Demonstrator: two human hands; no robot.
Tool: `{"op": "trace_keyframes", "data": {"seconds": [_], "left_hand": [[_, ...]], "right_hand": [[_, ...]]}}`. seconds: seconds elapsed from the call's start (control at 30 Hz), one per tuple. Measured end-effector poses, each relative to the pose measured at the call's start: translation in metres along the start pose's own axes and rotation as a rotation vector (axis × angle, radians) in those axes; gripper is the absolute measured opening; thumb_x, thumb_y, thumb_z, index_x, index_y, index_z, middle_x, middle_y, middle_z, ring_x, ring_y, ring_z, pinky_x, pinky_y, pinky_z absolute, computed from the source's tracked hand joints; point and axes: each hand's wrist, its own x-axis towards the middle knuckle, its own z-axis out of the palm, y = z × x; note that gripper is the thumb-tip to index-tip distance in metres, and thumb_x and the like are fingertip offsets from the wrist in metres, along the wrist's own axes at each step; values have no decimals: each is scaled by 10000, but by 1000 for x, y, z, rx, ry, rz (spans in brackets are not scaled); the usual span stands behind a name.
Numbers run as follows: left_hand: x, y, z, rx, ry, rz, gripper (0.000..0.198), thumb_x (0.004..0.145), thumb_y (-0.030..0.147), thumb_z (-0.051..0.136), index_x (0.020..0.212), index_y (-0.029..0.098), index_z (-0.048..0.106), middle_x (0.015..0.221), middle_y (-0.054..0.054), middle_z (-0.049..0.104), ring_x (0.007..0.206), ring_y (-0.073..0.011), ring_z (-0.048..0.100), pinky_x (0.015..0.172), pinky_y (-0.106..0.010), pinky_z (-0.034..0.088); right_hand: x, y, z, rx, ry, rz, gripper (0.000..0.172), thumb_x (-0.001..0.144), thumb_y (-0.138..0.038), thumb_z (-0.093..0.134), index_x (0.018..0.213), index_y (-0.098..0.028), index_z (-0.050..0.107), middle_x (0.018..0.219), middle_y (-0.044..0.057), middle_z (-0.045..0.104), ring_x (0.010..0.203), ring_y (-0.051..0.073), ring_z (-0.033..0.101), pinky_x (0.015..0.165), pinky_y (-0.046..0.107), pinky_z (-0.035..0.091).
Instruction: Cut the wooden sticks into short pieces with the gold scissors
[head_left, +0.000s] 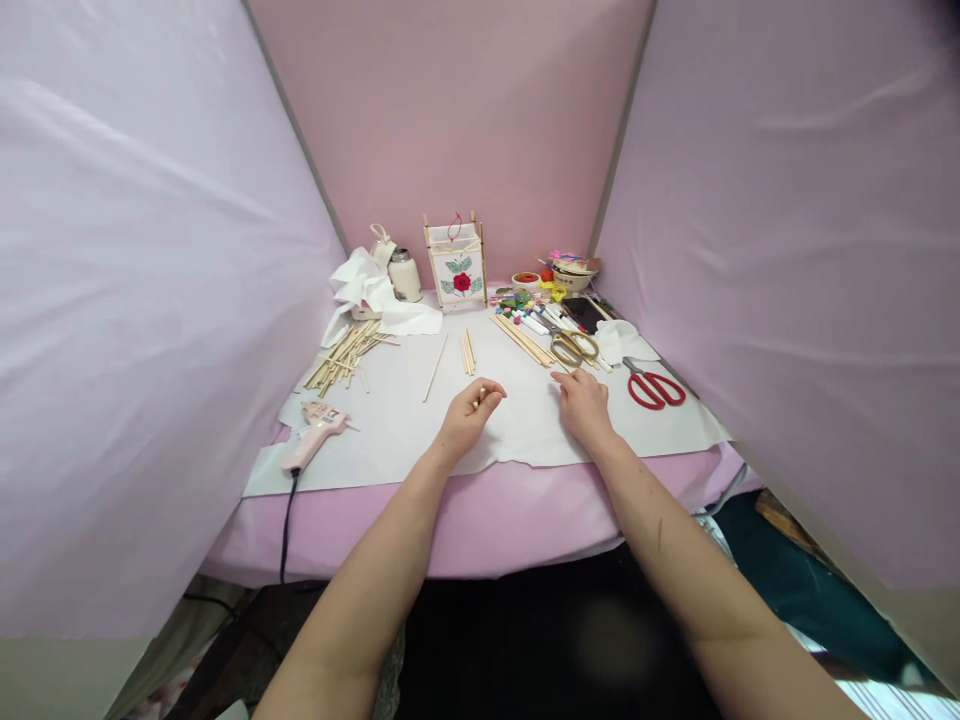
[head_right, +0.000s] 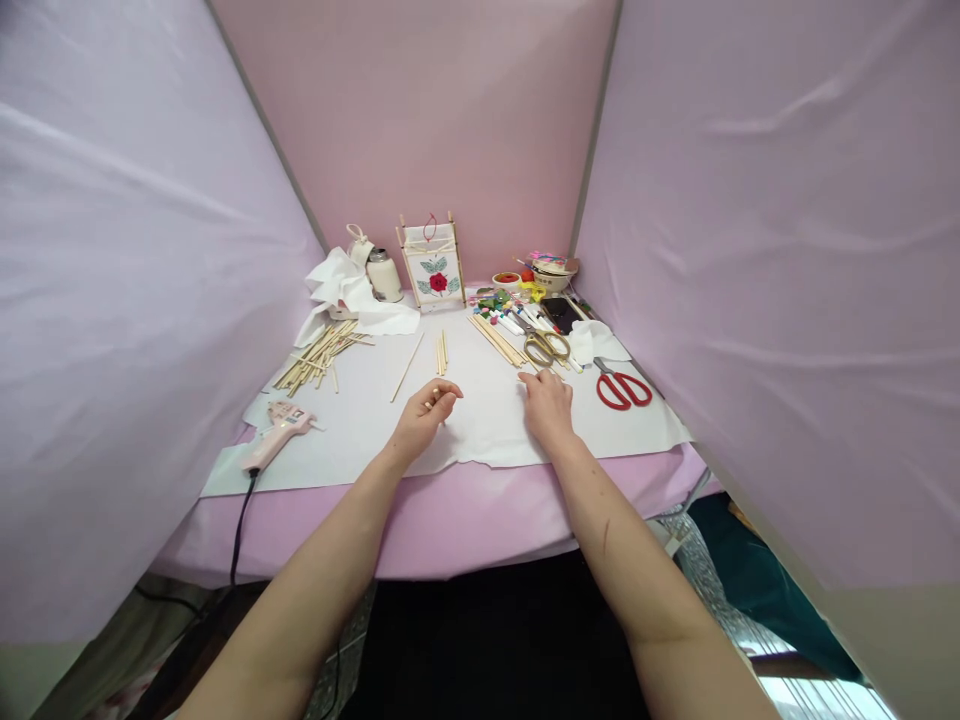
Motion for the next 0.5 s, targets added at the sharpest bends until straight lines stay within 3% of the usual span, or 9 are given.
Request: {"op": "trace_keyframes", "data": {"seconds": [0.13, 0.27, 0.43, 0.5], "left_hand": [[3, -2, -1, -123, 2, -47, 247, 833, 406, 518, 862, 169, 582, 558, 53, 361, 534, -86, 344, 533, -219, 304], [6, -5, -1, -92, 3, -79, 224, 816, 371, 534, 806, 155, 591, 554, 50, 413, 526, -76, 364, 525, -212, 305], [9, -11, 0, -58, -26, -66, 144, 771, 267, 555, 792, 135, 610, 673, 0, 568, 655, -108, 501, 631, -228, 408], [9, -11, 0, -62, -30, -64, 138, 751, 220, 558, 828, 130, 628, 770, -34, 622, 762, -151, 549, 688, -261, 441]], "right_hand": [[-2, -2, -1, 24, 57, -5, 276, 842, -143, 501, 1036, -236, 674, 1019, 105, 615, 1004, 278, 480, 885, 459, 295], [-1, -33, -17, 302, 166, -140, 213, 862, -286, 546, 1033, -242, 666, 1092, 72, 597, 1049, 255, 476, 937, 432, 296], [1, -96, -43, 533, -41, -361, 337, 797, -339, 664, 1124, -265, 633, 1061, 54, 585, 1013, 234, 478, 887, 386, 337], [5, -113, -46, 552, -134, -422, 201, 791, -278, 674, 991, -260, 684, 973, 38, 608, 962, 218, 481, 862, 371, 342]]}}
